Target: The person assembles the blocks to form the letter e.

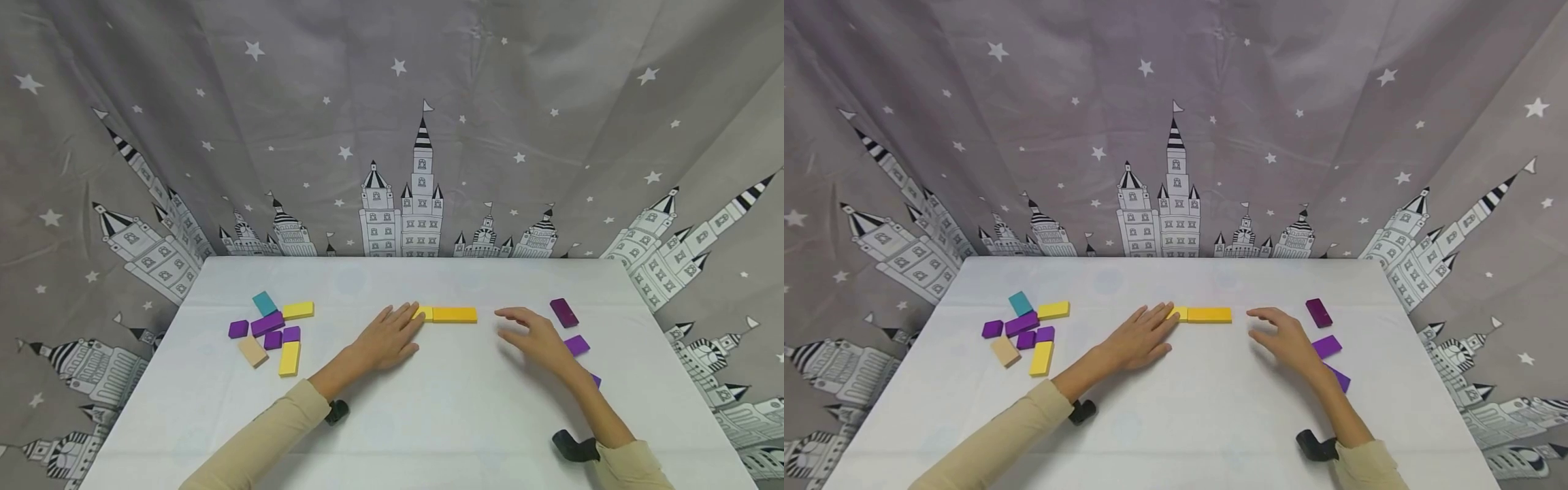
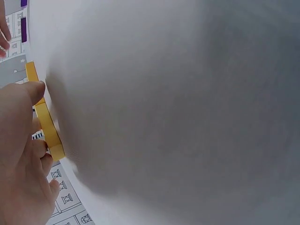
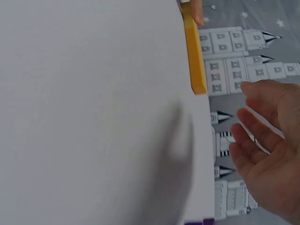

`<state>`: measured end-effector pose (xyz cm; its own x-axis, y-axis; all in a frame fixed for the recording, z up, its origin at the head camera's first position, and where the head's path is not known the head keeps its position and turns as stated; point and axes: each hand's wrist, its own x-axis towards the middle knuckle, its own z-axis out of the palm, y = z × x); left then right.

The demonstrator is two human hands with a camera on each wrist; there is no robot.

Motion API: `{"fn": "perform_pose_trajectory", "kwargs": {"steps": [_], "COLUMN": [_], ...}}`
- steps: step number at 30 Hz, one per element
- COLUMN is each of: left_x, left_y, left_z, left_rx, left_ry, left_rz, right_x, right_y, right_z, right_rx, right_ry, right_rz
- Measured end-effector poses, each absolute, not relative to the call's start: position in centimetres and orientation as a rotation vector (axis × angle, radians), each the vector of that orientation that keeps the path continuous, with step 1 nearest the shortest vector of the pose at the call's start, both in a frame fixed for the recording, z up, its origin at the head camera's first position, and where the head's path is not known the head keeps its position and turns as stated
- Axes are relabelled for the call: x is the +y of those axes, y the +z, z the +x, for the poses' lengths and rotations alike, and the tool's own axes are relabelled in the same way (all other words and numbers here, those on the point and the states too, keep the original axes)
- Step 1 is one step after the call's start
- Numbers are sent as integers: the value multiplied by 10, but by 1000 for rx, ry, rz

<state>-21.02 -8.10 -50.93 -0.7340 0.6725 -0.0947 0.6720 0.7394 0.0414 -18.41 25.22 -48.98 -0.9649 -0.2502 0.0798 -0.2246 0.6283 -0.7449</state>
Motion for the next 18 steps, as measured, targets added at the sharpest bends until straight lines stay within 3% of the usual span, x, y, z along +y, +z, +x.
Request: {"fn": "perform_pose_trajectory", "kwargs": {"steps": [18], "left_x": [-81], "left_y": [-511], "left_z": [-210], "left_rx": [2838], "left_ry": [-46], "left_rz": [1108], "right_x": [337], "right_y": [-489], "right_z": [-99], "right_rx": [3078], "right_ry": [-1064], "right_rz": [-168]}}
